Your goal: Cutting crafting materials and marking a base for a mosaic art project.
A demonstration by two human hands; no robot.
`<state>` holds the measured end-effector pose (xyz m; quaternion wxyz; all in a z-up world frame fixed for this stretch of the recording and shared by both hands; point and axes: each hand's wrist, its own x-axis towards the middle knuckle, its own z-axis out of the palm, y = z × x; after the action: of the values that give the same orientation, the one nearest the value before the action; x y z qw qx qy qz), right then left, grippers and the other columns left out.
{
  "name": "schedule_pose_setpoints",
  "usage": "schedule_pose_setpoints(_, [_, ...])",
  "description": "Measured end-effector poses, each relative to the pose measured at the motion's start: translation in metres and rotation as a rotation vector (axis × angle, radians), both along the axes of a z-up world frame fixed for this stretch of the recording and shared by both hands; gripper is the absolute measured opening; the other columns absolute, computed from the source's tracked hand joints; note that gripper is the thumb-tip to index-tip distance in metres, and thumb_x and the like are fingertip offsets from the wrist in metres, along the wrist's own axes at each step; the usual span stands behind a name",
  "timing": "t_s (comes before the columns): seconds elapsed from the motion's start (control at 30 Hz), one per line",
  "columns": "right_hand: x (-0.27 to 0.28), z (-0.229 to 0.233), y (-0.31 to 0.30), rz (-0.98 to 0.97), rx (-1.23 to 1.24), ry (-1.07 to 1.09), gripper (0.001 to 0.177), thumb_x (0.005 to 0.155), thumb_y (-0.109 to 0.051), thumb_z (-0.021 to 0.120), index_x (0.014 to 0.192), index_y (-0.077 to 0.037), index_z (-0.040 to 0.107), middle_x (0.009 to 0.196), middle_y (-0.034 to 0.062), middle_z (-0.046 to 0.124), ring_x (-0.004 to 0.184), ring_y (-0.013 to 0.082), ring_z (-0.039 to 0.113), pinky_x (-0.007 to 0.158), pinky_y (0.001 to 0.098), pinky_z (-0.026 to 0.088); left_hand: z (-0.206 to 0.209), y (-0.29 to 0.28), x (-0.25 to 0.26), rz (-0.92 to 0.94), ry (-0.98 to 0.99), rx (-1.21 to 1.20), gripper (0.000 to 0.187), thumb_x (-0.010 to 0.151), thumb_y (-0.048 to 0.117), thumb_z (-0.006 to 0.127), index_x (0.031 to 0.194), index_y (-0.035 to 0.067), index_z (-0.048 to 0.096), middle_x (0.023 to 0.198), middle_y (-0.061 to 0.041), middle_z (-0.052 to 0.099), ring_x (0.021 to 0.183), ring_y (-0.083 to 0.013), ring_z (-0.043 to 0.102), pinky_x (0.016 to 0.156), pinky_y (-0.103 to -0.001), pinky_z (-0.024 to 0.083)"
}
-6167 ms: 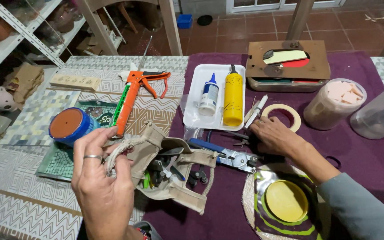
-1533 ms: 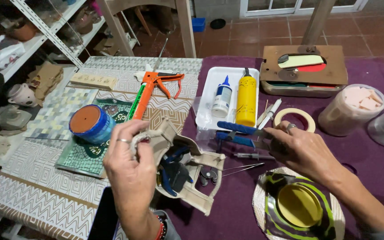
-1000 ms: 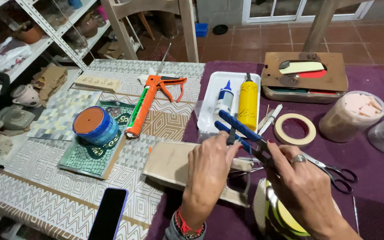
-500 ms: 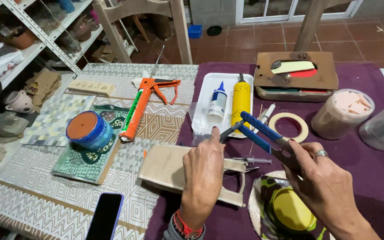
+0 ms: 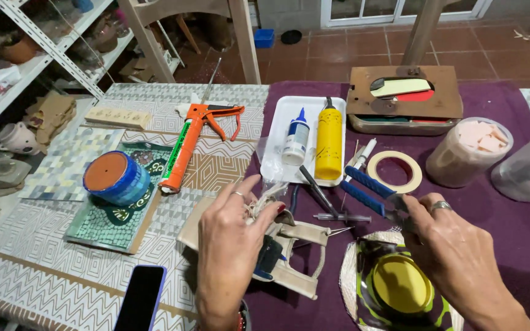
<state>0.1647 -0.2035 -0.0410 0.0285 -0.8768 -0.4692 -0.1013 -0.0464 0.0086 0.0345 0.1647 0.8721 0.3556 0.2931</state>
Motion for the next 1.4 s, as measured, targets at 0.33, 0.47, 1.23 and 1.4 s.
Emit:
schedule_pose_setpoints(0.33, [-0.023, 0.01, 0.004, 0.102, 0.024, 0.494, 0.064, 0.063, -0.035, 0.087, 0.124, -0.027, 0.071, 0.118, -0.0073, 0.075, 0.077, 0.0155, 0.083, 0.067, 0.0315, 0.072, 0.02, -0.004, -0.011, -0.062, -0.293, -0.006, 0.024, 0.075, 0.0, 0.077, 0.099, -0.002, 0.071, 0.092, -0.007, 0.073, 0.064, -0.0153, 0.064, 0.057, -0.028, 0.053])
schedule_pose_setpoints(0.47, [-0.044, 0.001, 0.032, 0.263, 0.032, 0.455, 0.063, 0.069, -0.039, 0.082, 0.128, -0.024, 0.069, 0.092, 0.0032, 0.079, 0.069, 0.0218, 0.078, 0.067, 0.0358, 0.066, 0.018, -0.006, -0.01, -0.058, -0.284, 0.022, 0.021, 0.078, 0.003, 0.076, 0.098, -0.002, 0.07, 0.091, -0.008, 0.074, 0.067, -0.0193, 0.068, 0.062, -0.033, 0.055])
schedule_pose_setpoints(1.23, [-0.156, -0.052, 0.213, 0.85, 0.47, 0.444, 0.015, 0.087, -0.014, 0.057, 0.088, 0.0, 0.062, 0.079, 0.022, 0.065, 0.071, 0.0362, 0.055, 0.062, 0.0522, 0.039, 0.026, -0.003, -0.026, 0.061, -0.374, 0.188, 0.026, 0.077, -0.012, 0.073, 0.102, -0.006, 0.068, 0.093, -0.013, 0.071, 0.074, -0.0214, 0.065, 0.068, -0.033, 0.054])
schedule_pose_setpoints(1.4, [-0.116, 0.013, 0.154, 1.019, 0.425, 0.445, 0.03, 0.09, -0.017, 0.064, 0.11, 0.004, 0.058, 0.103, 0.0216, 0.064, 0.1, 0.0378, 0.054, 0.091, 0.0454, 0.043, 0.024, 0.007, -0.03, 0.1, -0.439, 0.116, 0.027, 0.079, -0.014, 0.072, 0.104, -0.006, 0.068, 0.096, -0.012, 0.069, 0.075, -0.0177, 0.064, 0.058, -0.027, 0.049])
